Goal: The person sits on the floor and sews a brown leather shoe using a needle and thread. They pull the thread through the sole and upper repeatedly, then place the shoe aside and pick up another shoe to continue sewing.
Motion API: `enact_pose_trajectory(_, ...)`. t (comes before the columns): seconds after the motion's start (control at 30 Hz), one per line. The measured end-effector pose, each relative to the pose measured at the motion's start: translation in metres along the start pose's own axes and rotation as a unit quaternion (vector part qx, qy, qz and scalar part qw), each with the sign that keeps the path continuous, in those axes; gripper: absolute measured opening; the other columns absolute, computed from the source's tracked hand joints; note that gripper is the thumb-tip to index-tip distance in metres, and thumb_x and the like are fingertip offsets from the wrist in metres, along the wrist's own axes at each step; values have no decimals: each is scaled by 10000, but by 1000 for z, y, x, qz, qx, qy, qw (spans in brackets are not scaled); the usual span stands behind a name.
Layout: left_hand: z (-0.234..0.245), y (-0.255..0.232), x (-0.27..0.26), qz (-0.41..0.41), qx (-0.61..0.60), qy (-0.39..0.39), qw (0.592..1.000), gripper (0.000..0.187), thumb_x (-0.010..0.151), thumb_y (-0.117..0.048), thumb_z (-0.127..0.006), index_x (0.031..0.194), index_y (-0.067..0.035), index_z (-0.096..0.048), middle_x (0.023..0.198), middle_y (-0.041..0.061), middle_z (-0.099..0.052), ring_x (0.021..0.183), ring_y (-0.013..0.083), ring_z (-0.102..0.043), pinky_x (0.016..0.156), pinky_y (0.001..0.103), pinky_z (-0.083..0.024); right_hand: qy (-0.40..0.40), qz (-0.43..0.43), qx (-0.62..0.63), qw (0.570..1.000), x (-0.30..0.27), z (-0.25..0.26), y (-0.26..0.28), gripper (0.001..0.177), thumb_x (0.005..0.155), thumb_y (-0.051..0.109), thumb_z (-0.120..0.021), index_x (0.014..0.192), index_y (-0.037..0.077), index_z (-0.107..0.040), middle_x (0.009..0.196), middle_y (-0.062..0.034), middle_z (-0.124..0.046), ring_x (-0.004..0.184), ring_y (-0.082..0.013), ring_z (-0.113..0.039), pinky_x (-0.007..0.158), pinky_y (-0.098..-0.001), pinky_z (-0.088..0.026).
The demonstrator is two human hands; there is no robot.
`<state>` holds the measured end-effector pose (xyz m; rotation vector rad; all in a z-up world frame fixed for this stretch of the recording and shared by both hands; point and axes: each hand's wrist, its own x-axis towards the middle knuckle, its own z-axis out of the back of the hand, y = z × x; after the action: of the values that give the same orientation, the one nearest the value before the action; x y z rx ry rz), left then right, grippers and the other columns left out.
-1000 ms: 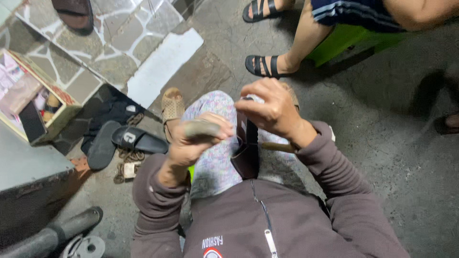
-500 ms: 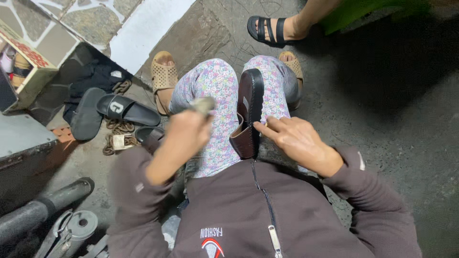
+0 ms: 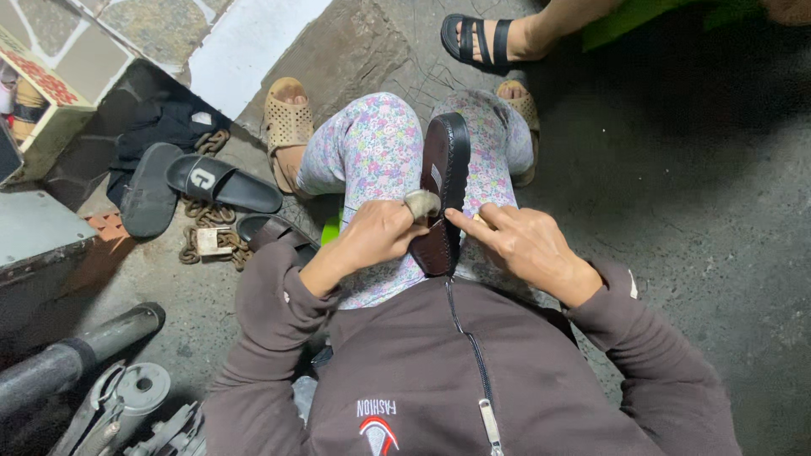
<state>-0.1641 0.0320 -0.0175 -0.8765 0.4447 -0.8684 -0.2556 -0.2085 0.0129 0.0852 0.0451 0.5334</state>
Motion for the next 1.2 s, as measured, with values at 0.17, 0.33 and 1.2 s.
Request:
enact_pose_trajectory(0.17, 20, -12, 7, 56, -39, 23, 997, 135, 897, -151, -617, 988, -60, -577, 712, 143, -677, 684, 332, -692, 613, 432, -556, -18, -8, -48, 999, -5, -3, 1, 458, 945, 178, -394, 1362, 334, -502, 908, -1, -559, 614, -150, -549, 515, -276, -436)
enact_pose_trajectory(0.33, 0, -9, 10, 80, 33, 11, 996, 210, 876, -228, -640, 822, -33, -584, 661, 180, -637, 686, 408, -657, 598, 514, -511, -14, -22, -71, 997, 4, 12, 11, 417, 907, 203, -438, 1287, 321, -562, 1034, -25, -603, 681, -174, -581, 541, -302, -417)
enact_pose_trajectory(1.2, 9, 24, 12, -12, 27, 38, 999, 378, 920, -198, -595, 1247, -30, -506, 748, 196, -600, 722, 427, -594, 605, 489, -408, 234, -46, 578, 780, -74, 61, -43, 337, 949, 326, -454, 1120, 78, -606, 994, -33, -687, 865, -146, -652, 779, -267, -498)
